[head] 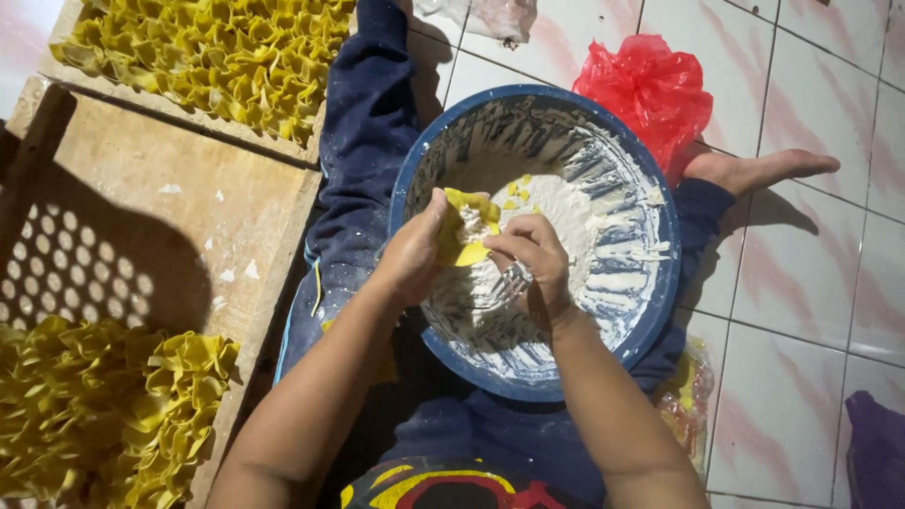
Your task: Assembling wontons by placing filling on yellow wrappers and folding them into shape.
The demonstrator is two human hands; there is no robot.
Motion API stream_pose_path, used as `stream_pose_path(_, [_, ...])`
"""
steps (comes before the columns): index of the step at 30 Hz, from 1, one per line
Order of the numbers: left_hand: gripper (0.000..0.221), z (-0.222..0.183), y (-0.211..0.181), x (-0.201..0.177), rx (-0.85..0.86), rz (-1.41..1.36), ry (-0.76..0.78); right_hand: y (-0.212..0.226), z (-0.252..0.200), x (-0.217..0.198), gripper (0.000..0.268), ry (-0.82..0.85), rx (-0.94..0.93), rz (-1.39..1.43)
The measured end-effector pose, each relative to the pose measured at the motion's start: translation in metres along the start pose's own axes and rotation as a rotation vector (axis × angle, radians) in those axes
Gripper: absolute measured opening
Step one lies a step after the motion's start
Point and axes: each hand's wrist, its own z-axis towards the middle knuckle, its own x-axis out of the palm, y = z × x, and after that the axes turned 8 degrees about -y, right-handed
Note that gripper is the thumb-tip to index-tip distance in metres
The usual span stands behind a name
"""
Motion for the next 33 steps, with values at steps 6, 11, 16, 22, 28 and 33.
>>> stream_pose_path(6, [0.065, -0.004, -0.004, 0.003, -0.008, -0.022, -0.028, 0.001, 0.002, -0.001, 0.024, 0.041, -0.023, -0.040])
stream_pose_path(11, [0.069, -0.002, -0.004, 0.001, 0.005, 0.118, 0.065, -0.010, -0.003, 0.000, 0.017, -0.015, 0.016, 0.019])
stream_pose_path(16, [0.058, -0.007, -0.001, -0.003, 0.078, 0.318, 0.081, -0.007, 0.000, -0.002, 0.009, -0.022, 0.012, -0.021])
stream_pose_path(22, [0.062, 0.009, 0.015, -0.023, 0.140, 0.646, 0.199, -0.010, -0.003, 0.001, 0.017, 0.040, -0.037, -0.052])
stream_pose_path(28, [0.065, -0.003, 0.003, -0.001, -0.014, 0.338, 0.121, -0.026, -0.012, -0.001, 0.010, 0.076, 0.040, -0.018])
stream_pose_path(33, [0.045, 0.010, 0.010, -0.014, -0.040, 0.237, 0.030, -0.024, -0.001, -0.009, 0.006, -0.141, 0.179, -0.052])
